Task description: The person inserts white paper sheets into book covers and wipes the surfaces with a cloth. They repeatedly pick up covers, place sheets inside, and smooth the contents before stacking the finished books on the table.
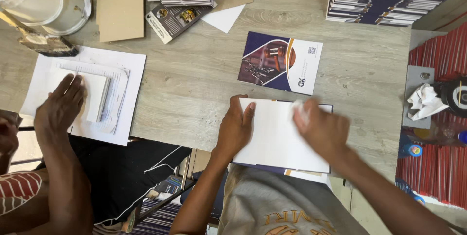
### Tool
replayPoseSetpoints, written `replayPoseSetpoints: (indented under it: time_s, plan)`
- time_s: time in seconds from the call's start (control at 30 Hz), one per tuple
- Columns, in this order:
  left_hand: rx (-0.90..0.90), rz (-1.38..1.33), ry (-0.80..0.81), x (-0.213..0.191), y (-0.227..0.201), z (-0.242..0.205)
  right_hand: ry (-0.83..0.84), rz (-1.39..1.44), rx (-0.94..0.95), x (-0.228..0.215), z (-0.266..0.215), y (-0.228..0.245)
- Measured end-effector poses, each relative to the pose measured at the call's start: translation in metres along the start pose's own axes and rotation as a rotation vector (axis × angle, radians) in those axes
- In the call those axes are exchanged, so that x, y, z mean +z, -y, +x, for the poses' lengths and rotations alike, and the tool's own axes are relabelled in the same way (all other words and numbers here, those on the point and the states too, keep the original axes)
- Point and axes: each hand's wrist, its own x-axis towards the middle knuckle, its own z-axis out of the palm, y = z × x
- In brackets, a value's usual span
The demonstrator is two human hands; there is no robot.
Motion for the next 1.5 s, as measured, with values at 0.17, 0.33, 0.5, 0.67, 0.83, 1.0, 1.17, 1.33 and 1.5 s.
replayPoseSetpoints:
  time_s: [0.17,0.33,0.5,0.67,0.83,1.0,1.17,1.33,1.5]
  plan:
    - [0.017,-0.060,0.001,0.003,0.002,0.003,-0.018,0.099,0.234,-0.025,0.029,-0.028]
    - [0.051,-0.097,-0.041,0.010,0.020,0.011,-0.137,0.109,0.090,-0.029,-0.077,-0.006]
    - [0.098,-0.151,-0.088,0.017,0.036,0.015,0.146,0.327,0.369,-0.006,-0.139,-0.058]
    - [0.253,-0.374,-0.180,0.023,0.056,0.028,0.606,0.166,0.755,-0.069,-0.053,-0.068]
    - [0.347,-0.467,-0.265,0.026,0.059,0.032,0.218,0.460,0.459,-0.065,-0.037,-0.050]
    - [0.335,-0.546,-0.326,0.001,0.023,0.028,0.029,0.582,0.342,-0.095,-0.007,-0.002]
    - [0.410,-0.566,-0.308,-0.032,-0.029,0.074,0.057,0.876,0.633,-0.120,0.067,0.004]
    - [0.242,-0.151,-0.243,-0.021,-0.010,0.200,0.139,0.807,0.509,0.005,0.136,-0.069]
    - [0.014,0.028,-0.206,0.009,0.017,0.250,0.350,0.491,0.664,0.077,0.146,-0.101]
